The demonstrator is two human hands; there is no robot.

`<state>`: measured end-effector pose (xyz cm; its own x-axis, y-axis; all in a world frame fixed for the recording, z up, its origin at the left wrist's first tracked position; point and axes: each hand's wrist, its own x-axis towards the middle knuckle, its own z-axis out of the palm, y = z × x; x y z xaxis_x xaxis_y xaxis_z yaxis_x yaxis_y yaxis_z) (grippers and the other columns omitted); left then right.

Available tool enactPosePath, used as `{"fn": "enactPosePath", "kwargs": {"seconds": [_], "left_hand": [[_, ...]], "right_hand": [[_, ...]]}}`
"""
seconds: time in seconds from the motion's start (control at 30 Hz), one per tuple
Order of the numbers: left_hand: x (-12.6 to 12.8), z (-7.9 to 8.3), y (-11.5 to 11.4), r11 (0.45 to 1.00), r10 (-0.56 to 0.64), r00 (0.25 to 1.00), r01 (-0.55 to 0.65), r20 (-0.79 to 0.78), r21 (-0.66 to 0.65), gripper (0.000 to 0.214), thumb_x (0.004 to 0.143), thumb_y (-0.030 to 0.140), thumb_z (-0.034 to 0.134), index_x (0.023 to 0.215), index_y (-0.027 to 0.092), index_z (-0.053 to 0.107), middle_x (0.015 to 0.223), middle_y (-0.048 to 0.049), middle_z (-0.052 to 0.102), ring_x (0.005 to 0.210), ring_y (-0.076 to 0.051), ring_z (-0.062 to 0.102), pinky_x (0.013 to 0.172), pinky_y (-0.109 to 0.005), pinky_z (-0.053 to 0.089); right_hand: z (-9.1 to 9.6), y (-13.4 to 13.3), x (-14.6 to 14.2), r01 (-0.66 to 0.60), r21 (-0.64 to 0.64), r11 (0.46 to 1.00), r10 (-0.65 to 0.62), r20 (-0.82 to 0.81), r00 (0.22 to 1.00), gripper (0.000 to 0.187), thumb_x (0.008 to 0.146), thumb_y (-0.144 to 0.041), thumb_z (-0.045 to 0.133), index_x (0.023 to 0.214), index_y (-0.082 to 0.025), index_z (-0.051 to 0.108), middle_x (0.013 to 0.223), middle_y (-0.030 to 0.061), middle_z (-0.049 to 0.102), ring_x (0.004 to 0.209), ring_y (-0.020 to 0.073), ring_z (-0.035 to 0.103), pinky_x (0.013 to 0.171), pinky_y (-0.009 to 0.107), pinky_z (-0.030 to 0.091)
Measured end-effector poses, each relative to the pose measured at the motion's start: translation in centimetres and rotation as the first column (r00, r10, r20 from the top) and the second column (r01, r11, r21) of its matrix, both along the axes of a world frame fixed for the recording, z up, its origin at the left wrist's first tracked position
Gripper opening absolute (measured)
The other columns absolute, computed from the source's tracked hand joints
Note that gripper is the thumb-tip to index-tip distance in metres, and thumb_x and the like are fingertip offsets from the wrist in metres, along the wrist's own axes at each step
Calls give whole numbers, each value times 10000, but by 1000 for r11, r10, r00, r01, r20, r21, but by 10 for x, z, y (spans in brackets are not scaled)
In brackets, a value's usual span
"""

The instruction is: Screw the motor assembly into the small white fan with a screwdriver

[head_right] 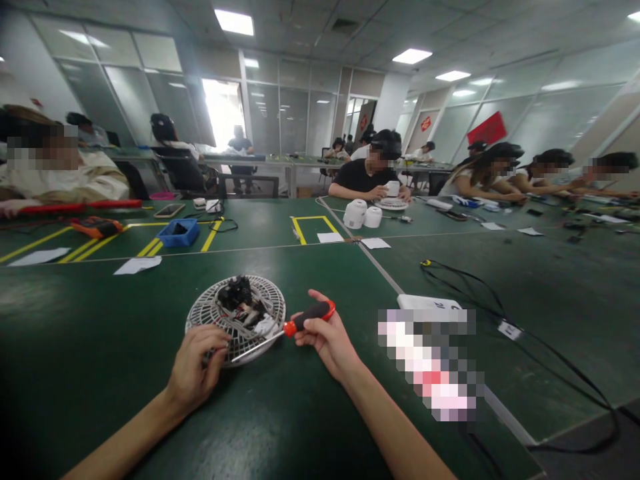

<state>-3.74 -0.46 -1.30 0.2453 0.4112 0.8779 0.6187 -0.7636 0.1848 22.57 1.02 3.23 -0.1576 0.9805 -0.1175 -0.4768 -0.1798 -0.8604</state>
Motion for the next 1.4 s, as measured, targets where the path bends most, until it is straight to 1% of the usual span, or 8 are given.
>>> {"fn": "enactPosePath", "kwargs": {"seconds": [0.17, 0.23, 0.4, 0.53, 0.8, 1.0, 1.2, 1.4], "left_hand": [[-3, -4, 1, 1000, 10, 1000, -9, 7, -18, 154, 908, 74, 560, 1010, 189, 568, 928, -39, 681, 949, -169, 630, 893, -326, 514], [-3, -6, 1, 1000, 12, 1000, -12, 8, -18, 145, 915, 84, 556, 1016, 187, 567, 928, -43, 680, 953, -174, 625, 892, -334, 515], [-4, -5, 0, 1000, 11, 1000, -11, 12, 28, 150, 911, 71, 556, 1019, 175, 570, 931, -52, 682, 949, -175, 624, 882, -333, 519], [-4, -6, 0, 999, 16, 999, -17, 32, 49, 201, 889, 33, 563, 1040, 165, 564, 978, -65, 676, 973, -176, 626, 893, -334, 518], [-3, -6, 0, 999, 16, 999, -17, 35, 41, 216, 875, 12, 570, 1026, 166, 559, 973, -63, 671, 952, -168, 634, 873, -327, 528], [-2, -4, -1, 999, 11, 999, -13, 34, 41, 192, 888, 33, 568, 1015, 177, 560, 955, -53, 682, 935, -163, 644, 864, -323, 538], [-2, -3, 0, 1000, 9, 999, -10, 34, 24, 188, 884, 41, 588, 1019, 169, 566, 956, -56, 677, 931, -161, 644, 863, -319, 540], [-2, -3, -1, 1000, 6, 1000, -6, 14, 24, 188, 886, 38, 596, 1032, 155, 574, 956, -58, 674, 941, -157, 634, 892, -314, 528]], "right_hand": [[-7, 3, 2, 118, -12, 993, -119, -92, 989, 462, 696, -131, 764, 1091, -232, 545, 857, 13, 791, 577, 134, 719, 576, 231, 619], [-9, 5, 2, 139, -16, 990, -140, -119, 983, 416, 694, -121, 778, 1024, -228, 547, 838, 9, 789, 575, 137, 726, 571, 227, 625], [-11, 6, 0, 124, -28, 992, -127, -147, 981, 451, 639, -125, 834, 974, -205, 542, 813, 21, 789, 551, 136, 725, 550, 204, 624], [-13, 5, -2, 107, -63, 992, -116, -163, 980, 438, 639, -117, 834, 965, -200, 553, 781, 13, 783, 551, 126, 722, 558, 191, 624], [-15, 6, -5, 88, -125, 988, -110, -181, 977, 414, 647, -101, 831, 949, -203, 566, 775, -5, 767, 554, 125, 720, 562, 196, 626], [-14, 6, -3, 92, -156, 984, -119, -179, 977, 386, 645, -112, 826, 925, -203, 576, 713, -22, 739, 560, 124, 720, 580, 190, 626], [-12, 5, -5, 104, -155, 983, -126, -139, 982, 417, 630, -123, 839, 933, -211, 565, 745, -18, 755, 557, 126, 721, 574, 200, 629], [-9, 5, -5, 140, -117, 983, -149, -80, 986, 520, 591, -179, 900, 972, -211, 547, 724, -17, 755, 551, 127, 720, 557, 193, 622]]}}
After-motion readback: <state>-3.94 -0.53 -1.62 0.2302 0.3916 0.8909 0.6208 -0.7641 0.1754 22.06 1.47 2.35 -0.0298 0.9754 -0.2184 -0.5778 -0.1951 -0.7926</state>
